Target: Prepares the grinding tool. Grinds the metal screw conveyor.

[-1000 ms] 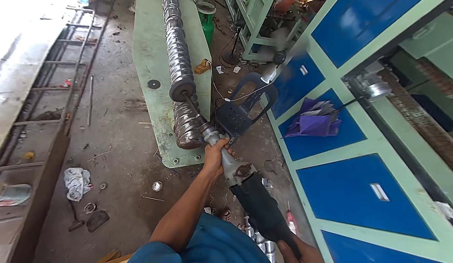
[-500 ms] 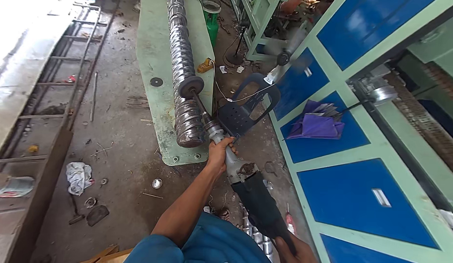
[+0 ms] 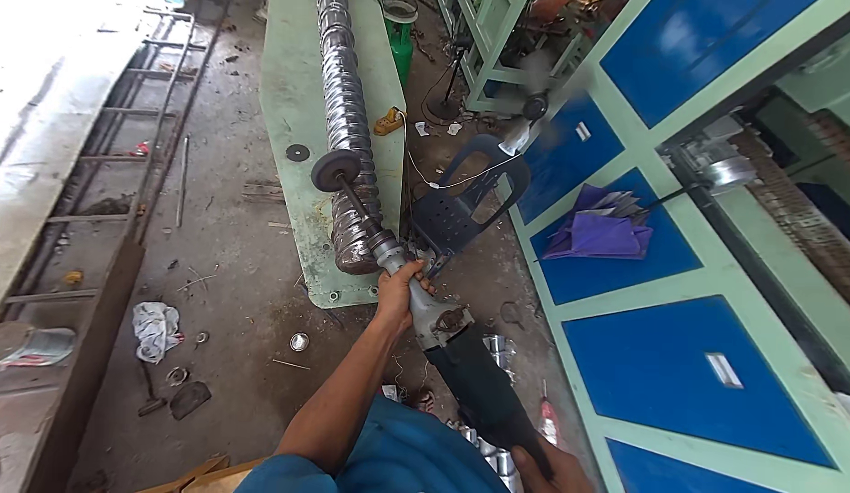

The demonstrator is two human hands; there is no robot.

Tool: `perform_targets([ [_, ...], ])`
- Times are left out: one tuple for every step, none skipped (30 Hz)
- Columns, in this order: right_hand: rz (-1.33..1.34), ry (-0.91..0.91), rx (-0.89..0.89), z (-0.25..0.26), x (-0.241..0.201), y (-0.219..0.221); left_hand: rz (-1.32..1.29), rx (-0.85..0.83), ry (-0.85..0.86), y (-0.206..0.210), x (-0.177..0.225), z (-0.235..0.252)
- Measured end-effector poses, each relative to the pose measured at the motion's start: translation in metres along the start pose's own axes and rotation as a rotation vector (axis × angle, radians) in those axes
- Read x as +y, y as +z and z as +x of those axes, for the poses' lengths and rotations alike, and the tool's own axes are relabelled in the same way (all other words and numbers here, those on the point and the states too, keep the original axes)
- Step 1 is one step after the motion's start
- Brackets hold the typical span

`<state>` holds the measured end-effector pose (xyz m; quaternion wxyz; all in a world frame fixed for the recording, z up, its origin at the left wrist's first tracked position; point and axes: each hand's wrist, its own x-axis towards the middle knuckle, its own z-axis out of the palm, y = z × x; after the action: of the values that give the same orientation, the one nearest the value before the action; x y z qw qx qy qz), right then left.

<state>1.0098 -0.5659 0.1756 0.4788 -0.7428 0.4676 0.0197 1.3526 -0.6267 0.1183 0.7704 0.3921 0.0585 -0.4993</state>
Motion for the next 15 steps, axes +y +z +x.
perform_targets([
  [0.011,-0.004,0.01,0.0,0.002,0.001,0.0,-0.006,-0.003,0.001,-0.001,0.002],
  [0.022,-0.006,0.015,0.001,0.005,0.002,0.004,-0.012,-0.009,0.003,-0.003,0.003],
  [0.034,-0.005,0.019,0.001,0.007,0.003,0.007,-0.014,-0.016,0.004,-0.004,0.004],
  [0.045,-0.003,0.025,0.002,0.01,0.004,0.01,-0.016,-0.022,0.006,-0.006,0.006],
  [0.057,0.0,0.033,0.002,0.012,0.005,0.013,-0.019,-0.029,0.008,-0.007,0.008],
  [0.067,0.003,0.04,0.003,0.014,0.006,0.016,-0.02,-0.035,0.01,-0.009,0.009],
  [0.076,0.005,0.045,0.004,0.015,0.006,0.02,-0.017,-0.041,0.013,-0.01,0.011],
  [0.084,0.003,0.05,0.005,0.017,0.006,0.028,-0.014,-0.046,0.015,-0.012,0.013],
  [0.091,0.006,0.051,0.006,0.019,0.006,0.037,-0.013,-0.048,0.017,-0.014,0.015],
  [0.098,0.011,0.05,0.007,0.021,0.006,0.043,-0.014,-0.051,0.018,-0.016,0.017],
  [0.105,0.015,0.05,0.009,0.022,0.006,0.047,-0.015,-0.055,0.02,-0.017,0.019],
  [0.114,0.017,0.052,0.01,0.024,0.006,0.051,-0.015,-0.061,0.021,-0.019,0.021],
  [0.126,0.014,0.056,0.011,0.026,0.007,0.054,-0.014,-0.068,0.022,-0.02,0.023],
  [0.14,0.011,0.059,0.012,0.028,0.008,0.06,-0.014,-0.074,0.023,-0.022,0.025],
  [0.155,0.011,0.061,0.013,0.028,0.008,0.067,-0.015,-0.08,0.024,-0.023,0.026],
])
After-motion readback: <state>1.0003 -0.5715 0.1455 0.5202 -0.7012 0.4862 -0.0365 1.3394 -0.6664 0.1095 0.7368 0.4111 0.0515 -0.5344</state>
